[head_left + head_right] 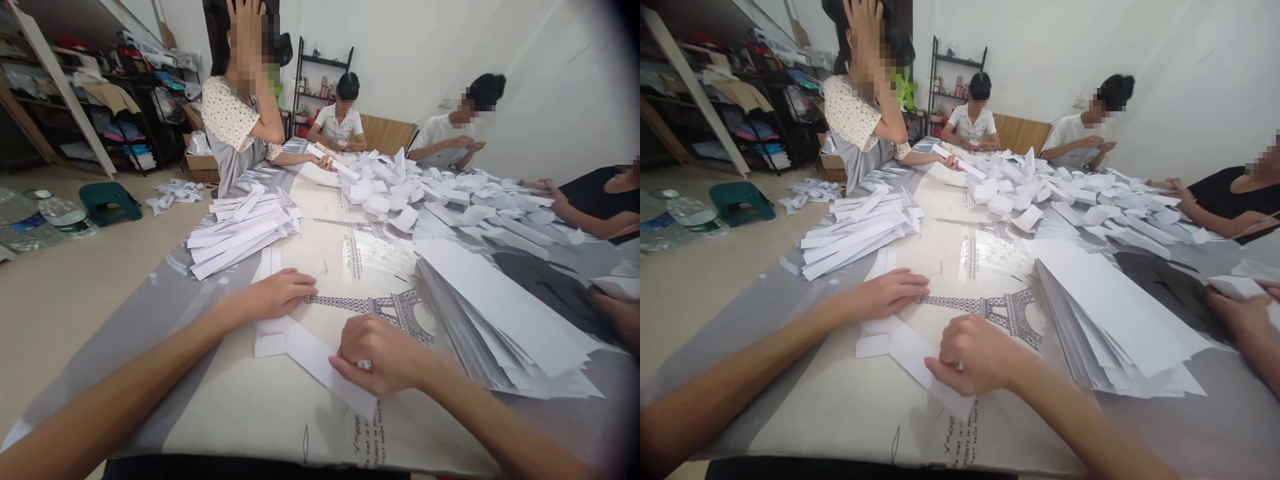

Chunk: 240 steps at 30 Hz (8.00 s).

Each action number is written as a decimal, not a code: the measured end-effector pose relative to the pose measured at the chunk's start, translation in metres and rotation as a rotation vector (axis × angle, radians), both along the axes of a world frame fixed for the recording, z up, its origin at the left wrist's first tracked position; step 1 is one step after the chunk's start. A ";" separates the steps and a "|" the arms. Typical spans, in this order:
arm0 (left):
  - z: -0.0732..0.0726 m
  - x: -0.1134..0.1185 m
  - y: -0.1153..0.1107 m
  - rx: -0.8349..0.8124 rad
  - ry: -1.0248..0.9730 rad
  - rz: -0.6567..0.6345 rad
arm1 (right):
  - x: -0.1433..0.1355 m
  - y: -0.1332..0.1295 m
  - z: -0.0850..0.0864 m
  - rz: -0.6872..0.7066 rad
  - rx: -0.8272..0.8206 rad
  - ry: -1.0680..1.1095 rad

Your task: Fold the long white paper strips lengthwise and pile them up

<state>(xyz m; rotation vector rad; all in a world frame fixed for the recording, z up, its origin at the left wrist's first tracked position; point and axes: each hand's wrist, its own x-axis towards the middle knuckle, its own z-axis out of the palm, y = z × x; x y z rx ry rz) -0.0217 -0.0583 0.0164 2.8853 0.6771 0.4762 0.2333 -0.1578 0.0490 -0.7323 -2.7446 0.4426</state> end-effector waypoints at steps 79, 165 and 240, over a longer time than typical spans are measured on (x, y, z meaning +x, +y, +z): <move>-0.003 0.014 -0.043 0.211 0.061 0.064 | -0.013 0.005 -0.027 -0.815 -0.233 0.126; -0.017 0.011 -0.034 0.141 -0.021 0.304 | -0.006 0.011 -0.038 -0.376 0.040 0.013; -0.022 0.027 -0.016 0.365 0.188 0.221 | -0.015 0.016 -0.034 -0.319 0.033 0.077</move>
